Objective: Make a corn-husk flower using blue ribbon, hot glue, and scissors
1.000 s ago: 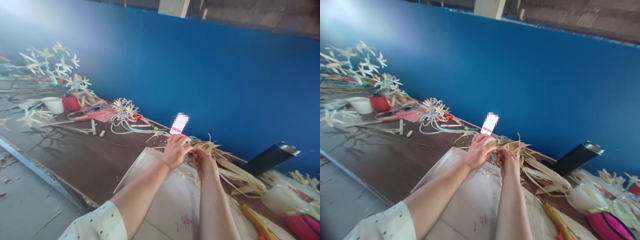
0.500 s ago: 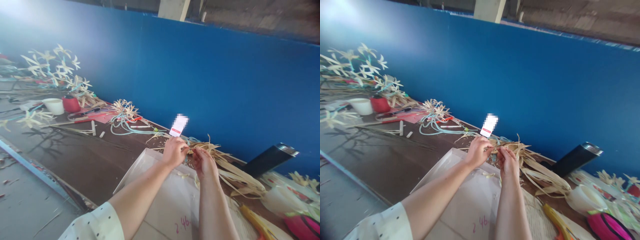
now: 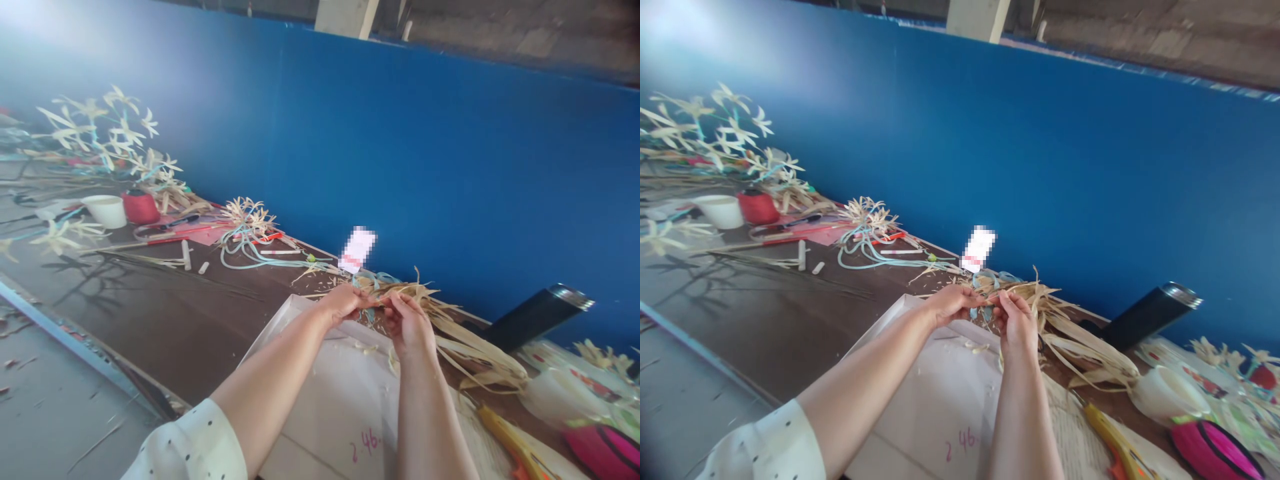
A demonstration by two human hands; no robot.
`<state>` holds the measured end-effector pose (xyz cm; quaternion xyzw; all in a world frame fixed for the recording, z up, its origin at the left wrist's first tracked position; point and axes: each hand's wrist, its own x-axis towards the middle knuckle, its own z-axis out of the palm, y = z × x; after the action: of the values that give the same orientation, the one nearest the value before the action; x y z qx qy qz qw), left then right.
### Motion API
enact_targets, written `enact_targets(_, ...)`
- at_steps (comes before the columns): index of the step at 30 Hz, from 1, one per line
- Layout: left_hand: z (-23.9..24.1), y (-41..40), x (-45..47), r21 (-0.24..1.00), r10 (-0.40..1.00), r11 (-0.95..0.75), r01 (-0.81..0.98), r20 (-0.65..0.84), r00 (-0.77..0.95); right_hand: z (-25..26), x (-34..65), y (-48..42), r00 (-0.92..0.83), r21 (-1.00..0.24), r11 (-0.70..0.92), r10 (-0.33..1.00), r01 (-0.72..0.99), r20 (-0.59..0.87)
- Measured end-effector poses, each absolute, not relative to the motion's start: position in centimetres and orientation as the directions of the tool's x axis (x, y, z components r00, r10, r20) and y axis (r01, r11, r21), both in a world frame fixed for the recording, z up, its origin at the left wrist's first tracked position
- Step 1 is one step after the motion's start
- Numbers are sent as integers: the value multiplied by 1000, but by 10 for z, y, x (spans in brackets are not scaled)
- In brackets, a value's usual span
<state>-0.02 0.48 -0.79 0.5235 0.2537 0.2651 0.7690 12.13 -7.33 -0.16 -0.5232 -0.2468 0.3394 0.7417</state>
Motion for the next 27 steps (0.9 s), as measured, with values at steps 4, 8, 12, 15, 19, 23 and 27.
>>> enact_targets(4,-5,3,0,912,646,389,-130,-169,745,0,120,-73,605,-929,249,795,-275,34)
enact_targets(8,-4,1,0,911,636,391,-132,-163,754,1,122,-74,571,-910,255,820,-327,25)
enact_targets(12,-4,2,-1,911,647,392,-125,-177,741,2,119,-74,614,-922,264,788,-282,38)
enact_targets(15,-4,5,-3,917,648,379,-125,-167,743,4,114,-73,712,-953,257,698,-162,68)
enact_targets(19,-4,7,-4,904,605,411,-118,-174,777,6,111,-72,733,-957,230,680,-178,27)
enact_targets(23,-7,8,-2,885,565,452,-113,-185,804,6,113,-72,741,-962,241,667,-125,71)
enact_targets(27,-6,7,-4,948,611,309,-74,-138,779,3,114,-72,773,-961,265,626,-82,107)
